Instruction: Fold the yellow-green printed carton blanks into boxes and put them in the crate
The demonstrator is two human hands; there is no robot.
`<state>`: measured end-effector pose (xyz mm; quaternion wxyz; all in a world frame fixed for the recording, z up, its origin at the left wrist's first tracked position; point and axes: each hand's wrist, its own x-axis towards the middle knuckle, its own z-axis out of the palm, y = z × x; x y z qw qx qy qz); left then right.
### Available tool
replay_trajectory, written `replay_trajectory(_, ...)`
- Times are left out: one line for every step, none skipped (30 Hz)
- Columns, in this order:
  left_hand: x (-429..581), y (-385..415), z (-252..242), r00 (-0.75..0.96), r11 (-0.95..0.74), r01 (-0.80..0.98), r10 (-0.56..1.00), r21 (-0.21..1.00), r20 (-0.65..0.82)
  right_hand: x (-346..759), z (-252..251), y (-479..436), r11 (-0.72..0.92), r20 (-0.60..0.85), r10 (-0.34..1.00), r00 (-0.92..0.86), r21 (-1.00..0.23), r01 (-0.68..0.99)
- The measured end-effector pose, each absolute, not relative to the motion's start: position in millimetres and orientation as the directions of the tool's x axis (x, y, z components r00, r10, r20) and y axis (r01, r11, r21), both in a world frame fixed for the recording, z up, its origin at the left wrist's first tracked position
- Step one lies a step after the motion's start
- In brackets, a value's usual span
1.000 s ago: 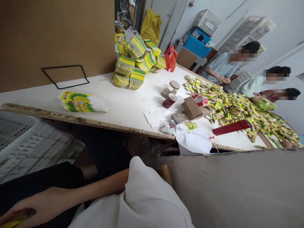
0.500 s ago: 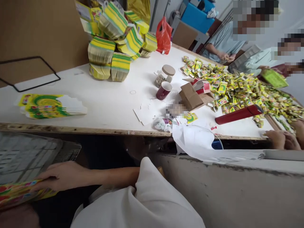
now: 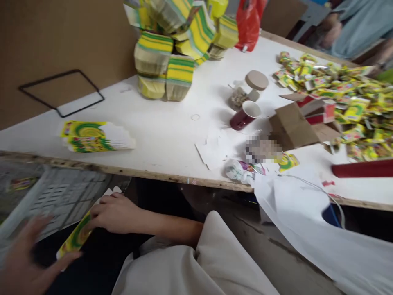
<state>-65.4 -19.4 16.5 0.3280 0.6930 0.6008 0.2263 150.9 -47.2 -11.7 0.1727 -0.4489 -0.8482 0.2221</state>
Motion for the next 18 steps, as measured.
replay_trajectory(-67, -19, 9, 0.238, -0.059, 0.702, 0.959, 0.71, -0.155, 150, -7, -47, 0.566, 0.139, 0.793, -0.594, -0.53, 0.631)
replay_trajectory(-67, -19, 3, 0.311, -0.032, 0.729, 0.905, 0.683, -0.29, 148, -3, -47, 0.603, 0.186, 0.768, -0.613, -0.535, 0.592)
replay_trajectory(-65, -20, -2, 0.312, 0.027, 0.756, 0.863, 0.654, -0.397, 147, 0, -47, 0.6, 0.226, 0.775, -0.59, -0.556, 0.575)
replay_trajectory(-63, -22, -6, 0.249, 0.082, 0.78, 0.868, 0.62, -0.429, 145, 1, -47, 0.559, 0.26, 0.813, -0.521, -0.6, 0.573)
replay_trajectory(-59, -25, -8, 0.181, 0.124, 0.807, 0.879, 0.578, -0.441, 143, 1, -47, 0.478, 0.278, 0.871, -0.405, -0.669, 0.569)
replay_trajectory(-54, -30, -9, 0.109, 0.154, 0.822, 0.903, 0.548, -0.417, 142, -1, -47, 0.367, 0.269, 0.929, -0.254, -0.756, 0.542)
replay_trajectory(-47, -35, -9, 0.052, 0.164, 0.834, 0.927, 0.527, -0.371, 141, -4, -47, 0.251, 0.232, 0.968, -0.1, -0.843, 0.475)
replay_trajectory(-41, -40, -8, 0.021, 0.161, 0.842, 0.944, 0.514, -0.33, 140, -7, -46, 0.156, 0.173, 0.985, 0.01, -0.914, 0.375)
replay_trajectory(-34, -45, -8, 0.009, 0.151, 0.843, 0.956, 0.516, -0.294, 139, -10, -45, 0.085, 0.105, 0.992, 0.063, -0.96, 0.266)
replay_trajectory(-28, -50, -7, 0.007, 0.139, 0.84, 0.964, 0.524, -0.267, 138, -12, -44, 0.026, 0.038, 0.997, 0.064, -0.984, 0.177)
replay_trajectory(-23, -54, -8, 0.014, 0.126, 0.836, 0.968, 0.535, -0.249, 138, -13, -42, -0.021, -0.018, 1.0, 0.023, -0.992, 0.124)
replay_trajectory(-19, -57, -9, 0.025, 0.112, 0.831, 0.971, 0.545, -0.238, 137, -13, -41, -0.055, -0.058, 0.998, -0.029, -0.993, 0.105)
replay_trajectory(-17, -59, -9, 0.036, 0.1, 0.827, 0.973, 0.553, -0.23, 137, -11, -39, -0.077, -0.085, 0.994, -0.073, -0.991, 0.11)
replay_trajectory(-16, -61, -10, 0.042, 0.094, 0.825, 0.973, 0.557, -0.226, 137, -8, -38, -0.09, -0.102, 0.99, -0.093, -0.988, 0.124)
replay_trajectory(-16, -61, -11, 0.038, 0.095, 0.827, 0.974, 0.554, -0.224, 137, -4, -38, -0.098, -0.111, 0.99, -0.092, -0.986, 0.136)
replay_trajectory(-16, -61, -12, 0.029, 0.102, 0.827, 0.975, 0.553, -0.222, 137, 0, -38, -0.103, -0.115, 0.99, -0.083, -0.985, 0.141)
replay_trajectory(-17, -62, -12, 0.021, 0.107, 0.824, 0.976, 0.557, -0.218, 137, 4, -38, -0.108, -0.119, 0.991, -0.069, -0.984, 0.143)
replay_trajectory(-18, -62, -11, 0.025, 0.101, 0.813, 0.978, 0.573, -0.209, 136, 7, -39, -0.112, -0.122, 0.991, -0.055, -0.982, 0.154)
